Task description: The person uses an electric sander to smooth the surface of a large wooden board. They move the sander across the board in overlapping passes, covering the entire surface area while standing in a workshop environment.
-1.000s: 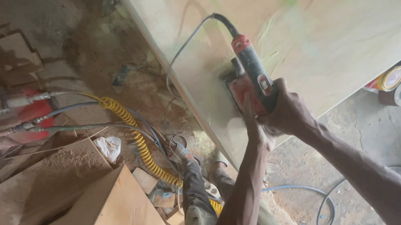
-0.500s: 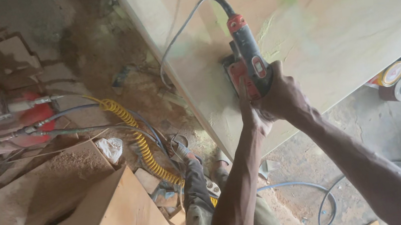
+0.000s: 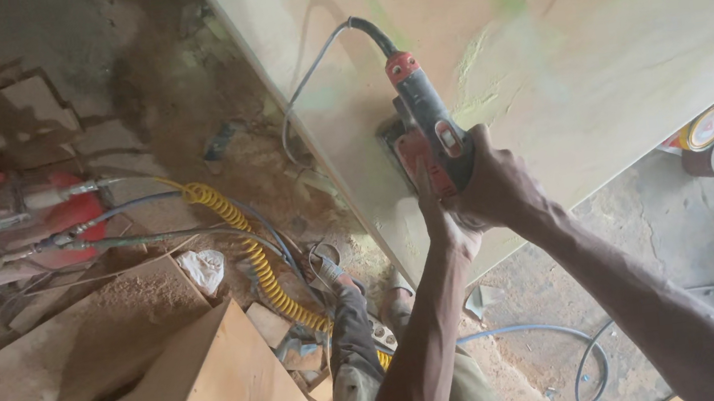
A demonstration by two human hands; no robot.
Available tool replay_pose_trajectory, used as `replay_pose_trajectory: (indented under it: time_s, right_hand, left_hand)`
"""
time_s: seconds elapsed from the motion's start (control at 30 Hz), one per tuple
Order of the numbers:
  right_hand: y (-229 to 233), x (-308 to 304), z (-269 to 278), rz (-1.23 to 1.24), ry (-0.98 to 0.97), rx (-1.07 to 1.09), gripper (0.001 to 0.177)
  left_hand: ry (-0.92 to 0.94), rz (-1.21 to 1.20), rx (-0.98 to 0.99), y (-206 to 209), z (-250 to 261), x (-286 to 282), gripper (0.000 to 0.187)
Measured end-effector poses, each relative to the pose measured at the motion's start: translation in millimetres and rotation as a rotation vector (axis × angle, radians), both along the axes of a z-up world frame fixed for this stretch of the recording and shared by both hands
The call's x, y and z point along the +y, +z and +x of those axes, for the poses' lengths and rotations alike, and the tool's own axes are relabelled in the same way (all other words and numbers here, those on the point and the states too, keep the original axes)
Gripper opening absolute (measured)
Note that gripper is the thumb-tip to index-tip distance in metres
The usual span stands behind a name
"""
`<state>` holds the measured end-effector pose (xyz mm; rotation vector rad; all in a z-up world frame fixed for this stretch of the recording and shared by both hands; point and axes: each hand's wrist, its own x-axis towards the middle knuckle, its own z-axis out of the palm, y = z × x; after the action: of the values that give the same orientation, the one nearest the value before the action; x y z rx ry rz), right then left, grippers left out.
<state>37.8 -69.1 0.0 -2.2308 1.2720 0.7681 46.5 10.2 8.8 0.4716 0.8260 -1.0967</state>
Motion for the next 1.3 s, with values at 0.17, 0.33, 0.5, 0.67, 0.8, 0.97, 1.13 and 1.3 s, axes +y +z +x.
replay_pose_trajectory:
  time_s: [0.17,0.33,0.5,0.67,0.8,0.97,1.13,1.3]
  right_hand:
    - [12.6,2.6,6.5,-0.037,-0.032,-0.002,0.078]
    - [-1.5,-1.0,-1.4,-0.002,0.026,0.039,0.085]
    - [12.6,0.6,6.1,-0.017,0.0,0.028,0.083]
    - [11.7,-2.0,1.9,-0.015,0.029,0.009,0.083]
    - [5.9,-5.3,-2.1,-0.015,0.03,0.028,0.089]
    - [3.9,-1.8,-11.1,-0.019,0.03,0.054,0.091]
    - [0.9,-0.5,-6.7,-0.019,0.021,0.027,0.09]
    - [-0.5,6.1,0.7,-0.009,0.024,0.02,0.089]
  left_hand:
    - [0.003,-0.028,0.01,-5.6,2.0,-4.4,0.083]
    - [0.022,-0.05,0.021,-10.2,-6.0,1.5,0.085]
    - [0.012,-0.06,0.022,-18.9,-5.8,-2.8,0.086]
    - [0.018,-0.087,0.035,-22.5,-7.1,-3.6,0.087]
    - [0.021,-0.113,0.04,-30.2,-5.0,-1.4,0.089]
    - [0.017,-0.088,0.037,-37.7,-6.0,-0.6,0.084]
    - [0.014,-0.076,0.023,-30.3,-1.0,2.0,0.084]
    - [0.033,-0.067,0.005,-36.3,-5.5,8.4,0.089]
